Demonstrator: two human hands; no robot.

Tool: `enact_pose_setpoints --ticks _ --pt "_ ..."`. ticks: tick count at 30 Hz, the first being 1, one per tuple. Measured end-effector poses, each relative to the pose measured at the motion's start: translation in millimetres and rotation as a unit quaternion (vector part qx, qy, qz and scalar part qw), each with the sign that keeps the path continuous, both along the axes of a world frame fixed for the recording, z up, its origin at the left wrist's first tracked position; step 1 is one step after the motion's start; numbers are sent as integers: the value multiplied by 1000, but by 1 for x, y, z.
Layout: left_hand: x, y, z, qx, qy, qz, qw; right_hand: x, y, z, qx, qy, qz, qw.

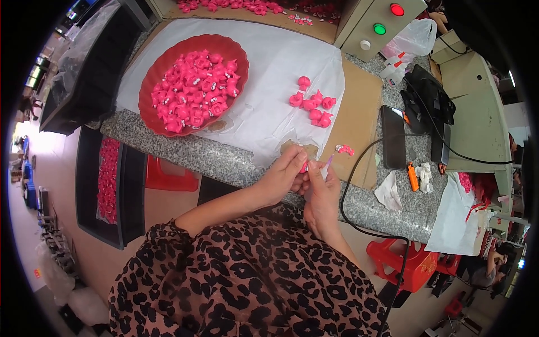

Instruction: The person applies glue to small pink plastic toy components with a glue bottle.

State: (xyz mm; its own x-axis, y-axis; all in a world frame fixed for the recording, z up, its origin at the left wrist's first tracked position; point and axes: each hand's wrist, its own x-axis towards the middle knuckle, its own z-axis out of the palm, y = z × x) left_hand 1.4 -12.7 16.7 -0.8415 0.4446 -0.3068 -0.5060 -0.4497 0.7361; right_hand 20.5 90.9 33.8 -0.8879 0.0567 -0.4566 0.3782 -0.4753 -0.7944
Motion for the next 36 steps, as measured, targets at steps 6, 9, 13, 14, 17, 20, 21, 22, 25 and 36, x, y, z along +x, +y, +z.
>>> enact_pose_setpoints --ticks 6,9,13,14,17,20,21,22,25,36 --pt "0 2 -9 6 5 15 1000 -5 2 -3 -14 -21 17 1000" --pt "1 -1 -6 5 11 3 1000 -3 1 -4 -6 -7 9 1000" --pt "1 -2 -4 19 -2 10 1000 -6 3 3 -16 -26 31 999" --pt "-3 -4 -1 43 -25 3 999 -7 4 4 -16 -23 30 999" --pt "-14 -15 -14 186 -116 -43 975 -5 6 5 -70 -41 38 996" --pt "-15 -21 -19 367 -225 -101 897 -4 11 3 -130 -45 19 990" --pt "-15 -20 -18 433 -268 -120 852 -4 16 0 -145 -53 23 988" --pt "-16 -19 -17 431 -268 -120 853 -4 19 -2 -161 -60 27 985" --pt "-16 -16 -14 467 -275 -135 830 -4 24 -2 -139 -49 29 989" --pt "-48 -102 44 -342 277 286 851 0 32 -2 -149 13 40 988"
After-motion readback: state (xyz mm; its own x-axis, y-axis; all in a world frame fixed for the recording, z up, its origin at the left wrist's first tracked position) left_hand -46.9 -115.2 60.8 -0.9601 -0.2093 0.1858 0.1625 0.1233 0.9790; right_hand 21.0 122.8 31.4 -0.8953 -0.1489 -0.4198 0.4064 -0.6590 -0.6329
